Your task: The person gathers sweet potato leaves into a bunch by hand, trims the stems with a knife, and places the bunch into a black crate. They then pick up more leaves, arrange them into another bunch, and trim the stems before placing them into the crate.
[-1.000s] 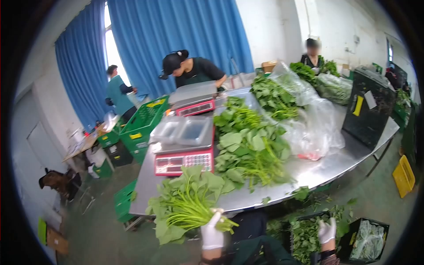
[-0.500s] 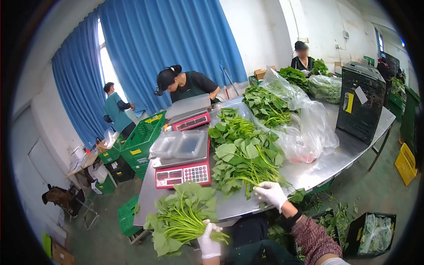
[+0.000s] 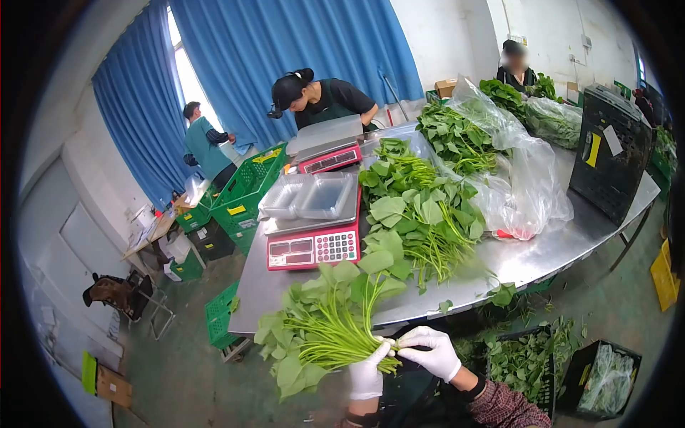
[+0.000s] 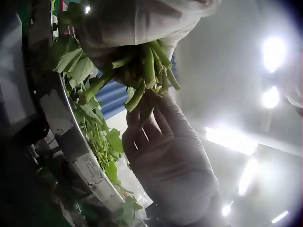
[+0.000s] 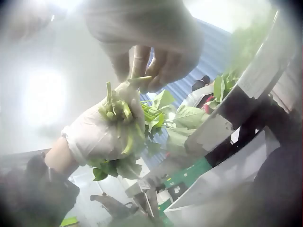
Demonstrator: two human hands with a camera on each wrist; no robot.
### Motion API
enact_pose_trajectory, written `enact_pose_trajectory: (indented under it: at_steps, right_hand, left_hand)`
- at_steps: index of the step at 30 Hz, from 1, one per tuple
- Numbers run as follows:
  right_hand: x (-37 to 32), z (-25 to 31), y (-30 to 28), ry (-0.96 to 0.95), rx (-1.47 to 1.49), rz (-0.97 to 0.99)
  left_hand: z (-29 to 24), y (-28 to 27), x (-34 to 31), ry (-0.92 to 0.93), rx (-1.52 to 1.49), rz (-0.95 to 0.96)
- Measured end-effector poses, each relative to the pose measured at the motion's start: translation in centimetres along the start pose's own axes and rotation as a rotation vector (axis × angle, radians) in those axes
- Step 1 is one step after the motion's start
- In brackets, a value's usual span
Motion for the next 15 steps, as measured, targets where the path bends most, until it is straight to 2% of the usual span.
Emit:
enact_pose_trajectory:
  at_steps: [3, 5, 6, 7, 8, 9, 10, 11, 13, 15]
  right_hand:
    - [-0.2, 0.0, -0.1, 0.076, 0.119, -0.027]
    - [-0.5, 0.1, -0.8, 0.159, 0.213, -0.151]
    - [-0.6, 0.8, -1.8, 0.105, 0.203, -0.237]
    - [-0.7, 1.8, -3.2, 0.156, 0.231, -0.352]
    - [-0.6, 3.7, -5.5, 0.134, 0.137, -0.469]
    - [-0.6, 5.4, -8.0, 0.093, 0.131, -0.634]
    - [-0.5, 6.1, -10.4, -0.110, 0.402, -0.834]
    - [-0.3, 6.6, -12.3, -0.182, 0.594, -0.968]
    - [0.4, 3.8, -13.9, -0.171, 0.451, -0.816]
    - [4.6, 3.7, -11.4, -0.176, -0.168, -0.485]
  left_hand:
    - [-0.3, 0.9, -0.4, 0.002, -0.009, 0.025]
    - [-0.5, 1.1, -0.1, 0.007, -0.030, 0.008]
    - [-0.3, 0.0, 0.1, -0.032, -0.094, -0.107]
    - [-0.1, -1.2, 0.3, -0.071, -0.159, -0.219]
    - [-0.6, -2.0, 0.9, -0.025, -0.135, -0.208]
    - [-0.7, -2.5, 1.3, -0.066, -0.222, -0.202]
    - [-1.4, -2.5, 1.4, -0.041, -0.231, -0.190]
    - [-1.9, -2.3, 1.2, -0.019, -0.238, -0.179]
    - [-1.2, -2.2, 1.6, 0.019, -0.219, -0.117]
    - [-1.0, -1.9, 1.6, 0.062, -0.195, -0.053]
Point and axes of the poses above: each hand's wrist, its own x-axis towards the middle knuckle, its own y-axis out of the palm, z = x × y, the point moved 7 cm from there along x, towards the middle knuckle, and after that the axes turned 9 degrees about x, right-handed, at the moved point
